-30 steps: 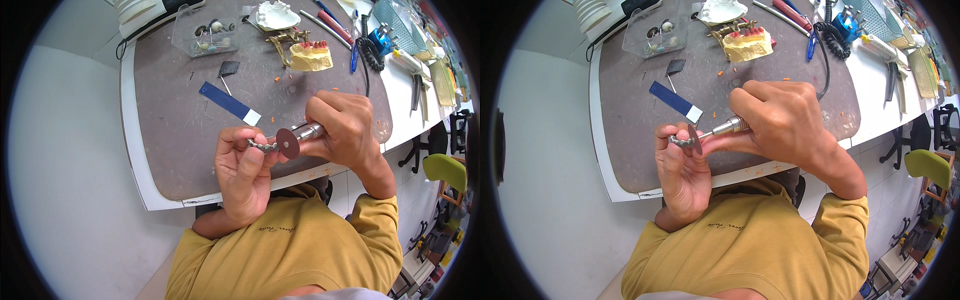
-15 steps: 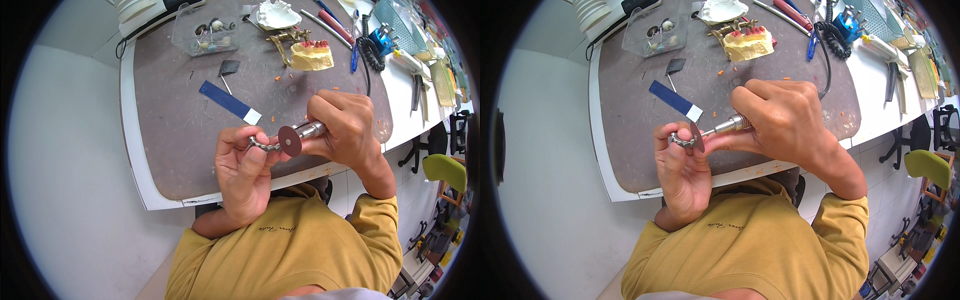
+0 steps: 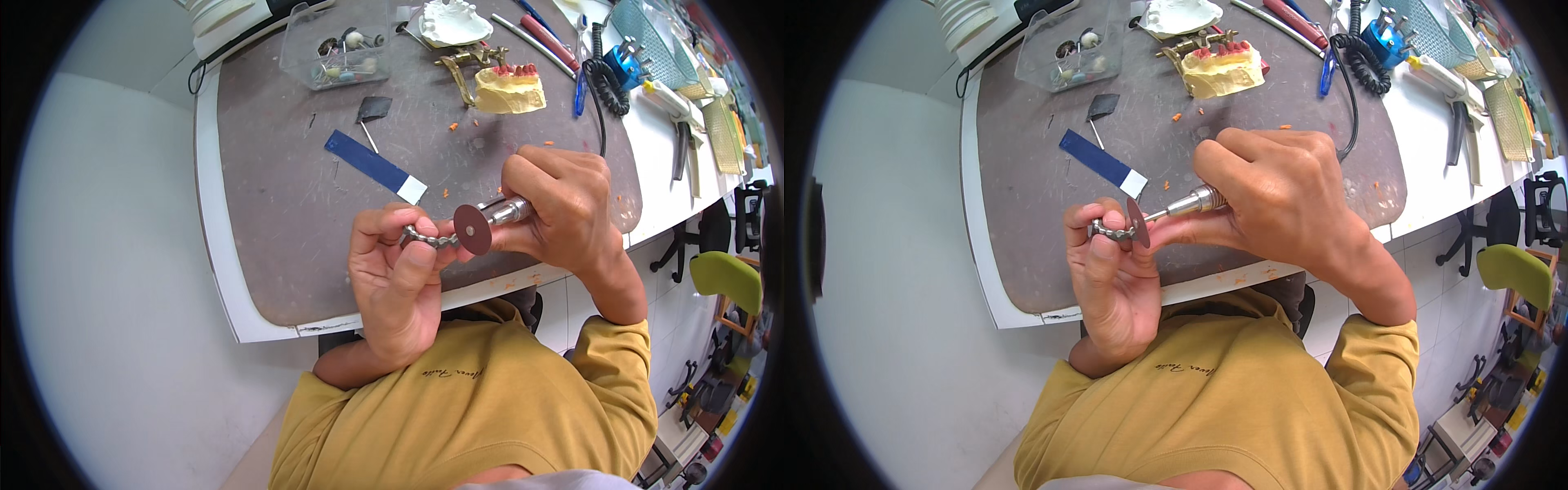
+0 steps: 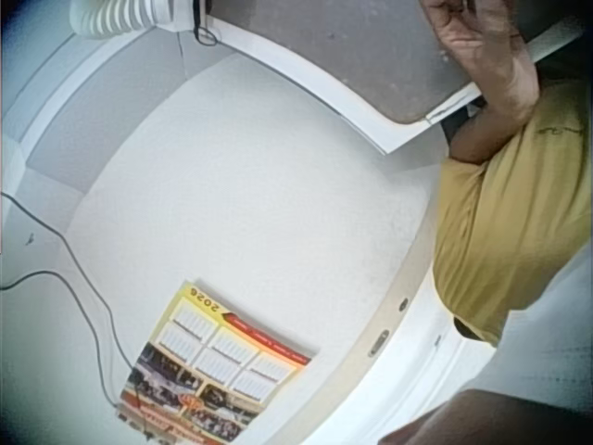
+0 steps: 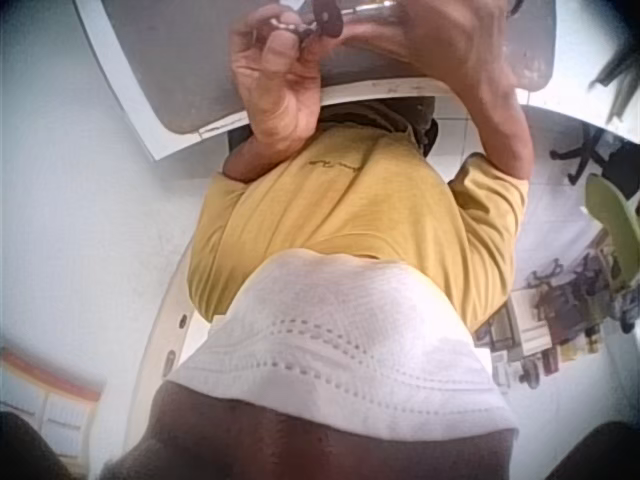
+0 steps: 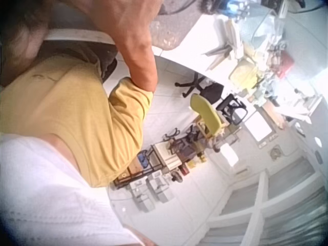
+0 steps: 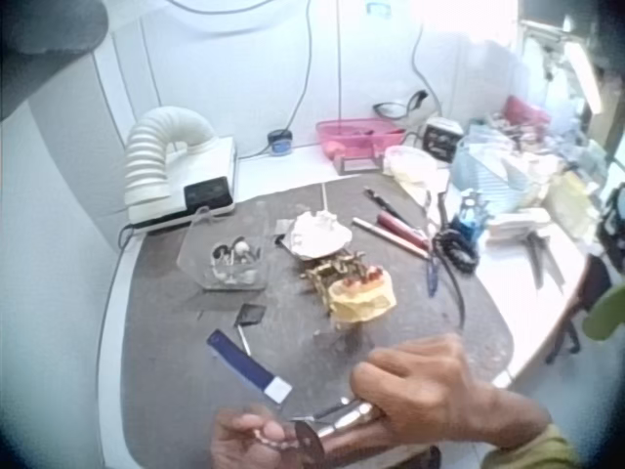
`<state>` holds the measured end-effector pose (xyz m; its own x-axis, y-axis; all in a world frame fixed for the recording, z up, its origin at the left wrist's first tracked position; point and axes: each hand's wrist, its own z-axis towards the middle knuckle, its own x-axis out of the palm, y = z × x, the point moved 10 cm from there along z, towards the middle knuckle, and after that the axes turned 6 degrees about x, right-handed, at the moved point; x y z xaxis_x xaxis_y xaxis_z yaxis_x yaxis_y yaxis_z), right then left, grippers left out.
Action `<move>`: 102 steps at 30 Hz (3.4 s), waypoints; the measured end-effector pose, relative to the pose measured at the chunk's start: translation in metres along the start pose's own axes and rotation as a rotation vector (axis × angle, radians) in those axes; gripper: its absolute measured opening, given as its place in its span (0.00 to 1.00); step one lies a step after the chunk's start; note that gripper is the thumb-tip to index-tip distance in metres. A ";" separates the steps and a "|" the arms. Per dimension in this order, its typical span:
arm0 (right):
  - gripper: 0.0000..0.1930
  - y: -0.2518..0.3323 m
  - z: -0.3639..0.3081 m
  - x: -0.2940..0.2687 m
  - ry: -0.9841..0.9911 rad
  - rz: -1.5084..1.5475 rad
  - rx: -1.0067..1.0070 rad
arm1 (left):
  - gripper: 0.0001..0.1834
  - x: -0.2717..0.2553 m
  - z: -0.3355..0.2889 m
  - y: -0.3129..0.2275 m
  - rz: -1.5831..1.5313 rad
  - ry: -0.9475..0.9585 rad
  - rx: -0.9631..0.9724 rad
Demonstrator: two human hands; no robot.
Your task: The person uses a rotary tool with a grinding disc to smooth and shape a metal dental wire frame. They periodically test the fit of the frame on a dental cast and use a pair of pliers to bend and adjust the wire.
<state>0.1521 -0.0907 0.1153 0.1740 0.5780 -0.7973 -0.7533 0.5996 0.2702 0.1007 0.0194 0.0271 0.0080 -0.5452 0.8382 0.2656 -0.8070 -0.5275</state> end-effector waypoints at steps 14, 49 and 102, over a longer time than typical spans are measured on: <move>0.32 0.000 0.000 0.000 0.003 0.001 0.001 | 0.14 0.000 0.001 -0.001 -0.001 0.008 0.018; 0.32 -0.004 -0.002 0.001 0.000 0.001 0.017 | 0.16 0.001 0.002 0.001 -0.029 0.024 -0.005; 0.32 -0.002 -0.001 0.003 0.021 -0.008 0.017 | 0.17 -0.001 0.000 -0.004 0.043 0.064 0.091</move>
<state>0.1534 -0.0909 0.1117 0.1665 0.5610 -0.8109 -0.7411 0.6137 0.2723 0.0993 0.0232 0.0287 -0.0392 -0.5943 0.8033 0.3527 -0.7604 -0.5454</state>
